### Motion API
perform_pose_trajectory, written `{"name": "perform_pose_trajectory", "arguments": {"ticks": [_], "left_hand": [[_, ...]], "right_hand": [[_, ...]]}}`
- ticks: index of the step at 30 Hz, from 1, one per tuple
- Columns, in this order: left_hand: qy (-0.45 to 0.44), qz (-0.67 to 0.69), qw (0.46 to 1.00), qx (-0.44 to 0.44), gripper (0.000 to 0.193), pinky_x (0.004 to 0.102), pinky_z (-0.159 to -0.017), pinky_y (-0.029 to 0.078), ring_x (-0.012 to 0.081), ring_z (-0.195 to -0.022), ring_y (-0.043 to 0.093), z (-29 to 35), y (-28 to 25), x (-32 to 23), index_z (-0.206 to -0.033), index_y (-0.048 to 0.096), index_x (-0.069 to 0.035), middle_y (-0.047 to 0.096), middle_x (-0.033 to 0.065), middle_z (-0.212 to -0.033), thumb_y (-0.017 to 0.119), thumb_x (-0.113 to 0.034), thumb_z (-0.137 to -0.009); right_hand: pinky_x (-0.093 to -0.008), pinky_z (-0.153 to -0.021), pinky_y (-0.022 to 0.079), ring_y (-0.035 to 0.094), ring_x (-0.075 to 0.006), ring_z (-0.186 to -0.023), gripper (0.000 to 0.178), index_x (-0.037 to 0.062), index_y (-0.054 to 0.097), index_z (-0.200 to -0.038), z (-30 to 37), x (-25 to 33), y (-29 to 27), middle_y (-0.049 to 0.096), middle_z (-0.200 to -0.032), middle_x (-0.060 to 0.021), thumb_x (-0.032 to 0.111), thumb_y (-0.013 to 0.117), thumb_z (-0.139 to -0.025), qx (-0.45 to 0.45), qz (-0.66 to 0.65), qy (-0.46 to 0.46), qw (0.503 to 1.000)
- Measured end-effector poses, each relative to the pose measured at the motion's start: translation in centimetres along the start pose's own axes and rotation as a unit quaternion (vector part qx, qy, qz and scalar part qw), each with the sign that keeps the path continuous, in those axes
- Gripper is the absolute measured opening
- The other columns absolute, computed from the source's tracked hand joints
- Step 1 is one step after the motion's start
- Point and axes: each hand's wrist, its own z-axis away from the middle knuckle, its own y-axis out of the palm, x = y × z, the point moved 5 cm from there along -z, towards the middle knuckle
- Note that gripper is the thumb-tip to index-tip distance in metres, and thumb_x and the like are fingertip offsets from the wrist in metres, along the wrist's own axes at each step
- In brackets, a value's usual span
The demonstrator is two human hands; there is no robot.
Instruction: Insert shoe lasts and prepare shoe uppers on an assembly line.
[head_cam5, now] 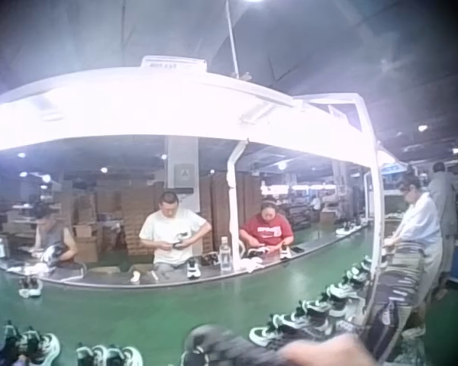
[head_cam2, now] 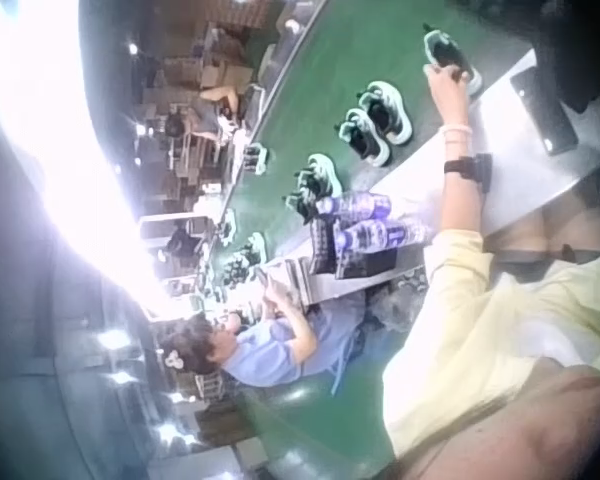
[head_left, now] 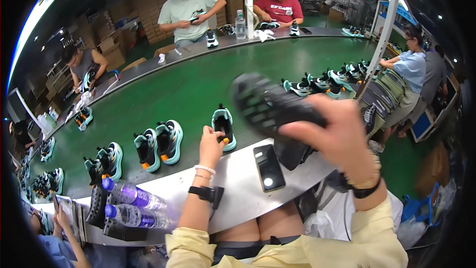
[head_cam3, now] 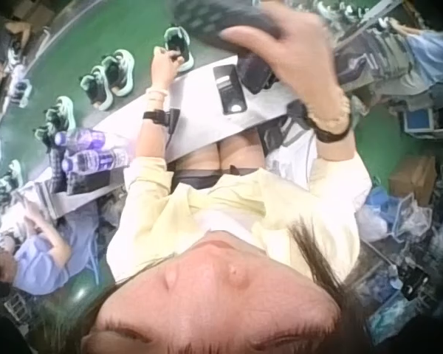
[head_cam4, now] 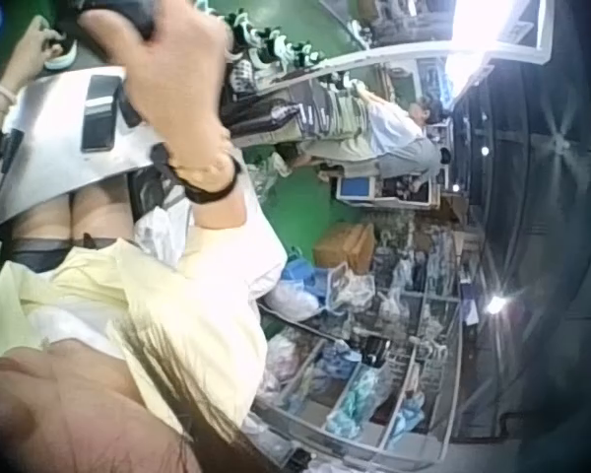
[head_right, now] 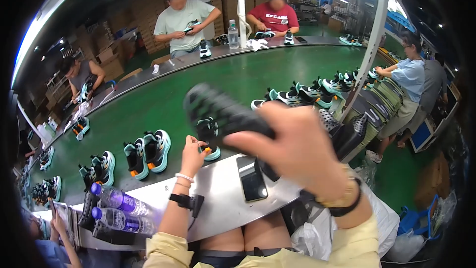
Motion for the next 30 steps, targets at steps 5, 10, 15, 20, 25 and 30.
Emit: {"name": "perform_pose_trajectory", "arguments": {"ticks": [5,10,15,20,25,30], "left_hand": [[-0.031,0.032,0.993,-0.114,0.023,0.0412,-0.076,0.052,0.0353,-0.088,0.062,1.8,2.5,1.2,-0.096,0.066,0.001,0.055,0.0136,-0.107,0.072,-0.007,-0.076],[-0.016,0.147,0.981,-0.130,0.026,0.0309,-0.064,0.053,0.0203,-0.069,0.063,2.3,2.5,2.2,-0.102,0.069,-0.002,0.054,0.0088,-0.107,0.073,-0.005,-0.077],[-0.018,0.142,0.978,-0.149,0.026,0.0313,-0.065,0.053,0.0195,-0.067,0.062,2.5,2.8,2.2,-0.104,0.069,-0.004,0.054,0.0101,-0.105,0.074,-0.008,-0.078],[-0.045,0.143,0.980,-0.131,0.021,0.0315,-0.065,0.054,0.0213,-0.072,0.063,2.3,2.5,2.0,-0.101,0.068,-0.002,0.055,0.0106,-0.107,0.072,-0.006,-0.081],[-0.060,0.167,0.976,-0.128,0.021,0.0338,-0.069,0.054,0.0256,-0.080,0.064,1.9,2.7,2.1,-0.100,0.067,-0.002,0.056,0.0123,-0.108,0.072,-0.007,-0.081],[-0.031,0.101,0.981,-0.163,0.016,0.0351,-0.083,0.053,0.0279,-0.091,0.065,2.0,2.6,4.0,-0.097,0.067,-0.001,0.060,0.0141,-0.107,0.065,-0.005,-0.082]], "right_hand": [[-0.0406,-0.066,0.055,0.067,-0.0358,-0.067,0.061,-0.0067,0.067,-0.071,-4.6,-4.7,15.8,0.065,-0.067,-0.0207,0.053,0.070,-0.081,0.206,0.128,0.131,0.961],[-0.0391,-0.067,0.055,0.069,-0.0299,-0.070,0.054,-0.0030,0.069,-0.074,-7.6,-12.8,24.2,0.069,-0.074,-0.0173,0.051,0.074,-0.076,0.331,0.109,0.263,0.900],[-0.0392,-0.077,0.056,0.071,-0.0307,-0.088,0.047,0.0023,0.073,-0.090,-7.5,-15.2,28.8,0.072,-0.094,-0.0176,0.047,0.077,-0.075,0.266,0.178,0.275,0.907],[-0.0411,-0.074,0.057,0.071,-0.0327,-0.084,0.041,0.0014,0.072,-0.086,-5.9,-14.9,32.2,0.071,-0.085,-0.0172,0.041,0.074,-0.079,0.152,0.201,0.216,0.943],[-0.0387,-0.068,0.057,0.071,-0.0303,-0.079,0.032,0.0050,0.072,-0.080,-4.7,-15.1,33.6,0.071,-0.083,-0.0133,0.037,0.072,-0.081,0.117,0.218,0.206,0.947],[-0.0370,-0.067,0.057,0.072,-0.0276,-0.080,0.024,0.0104,0.074,-0.079,-4.1,-14.9,35.5,0.072,-0.082,-0.0120,0.032,0.065,-0.085,0.120,0.241,0.188,0.944]]}}
